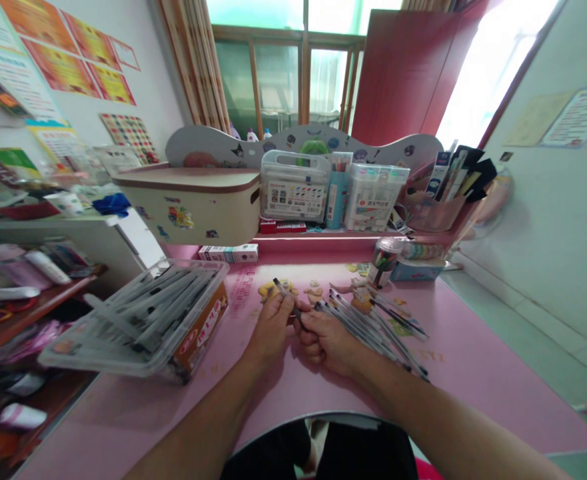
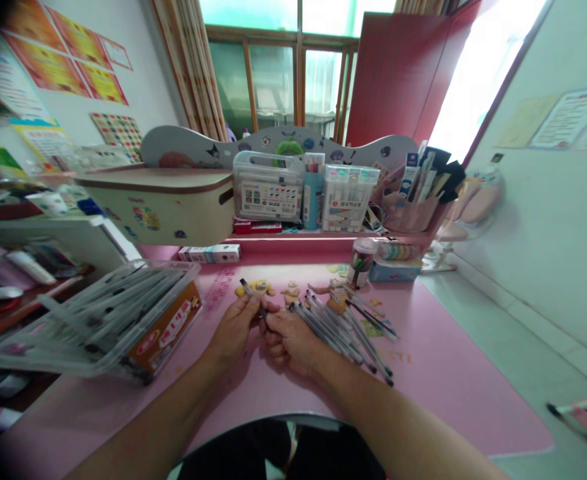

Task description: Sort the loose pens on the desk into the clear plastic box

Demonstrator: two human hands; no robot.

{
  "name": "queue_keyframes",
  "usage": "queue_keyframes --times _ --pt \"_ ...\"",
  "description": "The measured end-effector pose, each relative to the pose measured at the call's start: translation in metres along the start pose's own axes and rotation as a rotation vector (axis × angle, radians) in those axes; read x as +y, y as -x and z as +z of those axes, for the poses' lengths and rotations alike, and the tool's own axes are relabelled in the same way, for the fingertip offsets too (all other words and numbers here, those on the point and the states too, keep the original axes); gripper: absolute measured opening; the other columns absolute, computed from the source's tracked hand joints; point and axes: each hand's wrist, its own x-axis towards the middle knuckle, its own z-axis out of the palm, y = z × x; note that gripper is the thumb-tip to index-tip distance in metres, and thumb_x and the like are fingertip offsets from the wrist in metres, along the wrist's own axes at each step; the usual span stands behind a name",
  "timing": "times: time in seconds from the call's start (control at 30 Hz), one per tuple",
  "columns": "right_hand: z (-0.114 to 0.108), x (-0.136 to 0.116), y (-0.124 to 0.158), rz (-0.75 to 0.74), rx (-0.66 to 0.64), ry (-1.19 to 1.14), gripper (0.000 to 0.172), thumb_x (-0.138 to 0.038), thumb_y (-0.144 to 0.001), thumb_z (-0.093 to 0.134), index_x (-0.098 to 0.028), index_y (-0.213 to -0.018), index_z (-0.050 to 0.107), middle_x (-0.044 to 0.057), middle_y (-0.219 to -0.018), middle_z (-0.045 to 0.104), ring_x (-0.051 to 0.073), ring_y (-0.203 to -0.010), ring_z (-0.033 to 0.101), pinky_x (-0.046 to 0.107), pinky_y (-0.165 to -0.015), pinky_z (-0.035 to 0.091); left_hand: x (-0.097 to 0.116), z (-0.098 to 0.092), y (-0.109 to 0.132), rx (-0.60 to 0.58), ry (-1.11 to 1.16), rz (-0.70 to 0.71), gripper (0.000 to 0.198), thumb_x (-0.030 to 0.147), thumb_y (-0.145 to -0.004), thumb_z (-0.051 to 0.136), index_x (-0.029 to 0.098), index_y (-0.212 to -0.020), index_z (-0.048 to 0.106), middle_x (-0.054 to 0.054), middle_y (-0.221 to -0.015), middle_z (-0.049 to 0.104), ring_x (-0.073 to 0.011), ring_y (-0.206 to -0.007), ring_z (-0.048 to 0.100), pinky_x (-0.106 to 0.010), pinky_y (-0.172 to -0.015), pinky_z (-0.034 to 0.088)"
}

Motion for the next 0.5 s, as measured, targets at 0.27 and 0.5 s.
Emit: queue_keyframes --times 0.27,0.5 --pt "0.0031 -0.0005 0.0006 -0.020 -0.019 -0.030 0.040 -0.051 -0.074 0.070 -0.025 -0.081 0.040 -0.015 -0.042 0.033 0.004 -0.032 0.009 0.019 -0.034 0.008 0.0003 0.0001 0.0013 0.003 -0.020 0.037 0.035 0.049 -0.084 0.063 0.016 -0.075 0.069 0.002 -0.055 0.051 -0.0098 -0.052 0.043 -0.022 -0.053 0.035" --pt "0.0033 0.0034 -0.0012 -0.108 0.061 0.099 0.045 -0.059 -0.075 0.067 -0.022 -0.072 0.042 -0.013 -0.044 0.033 0.004 -0.033 0.018 0.019 -0.034 0.013 0.0031 -0.0005 0.0015 0.013 -0.136 0.141 0.030 0.044 -0.085 0.060 0.016 -0.076 0.069 -0.004 -0.072 0.064 -0.0134 -0.063 0.053 -0.025 -0.062 0.043"
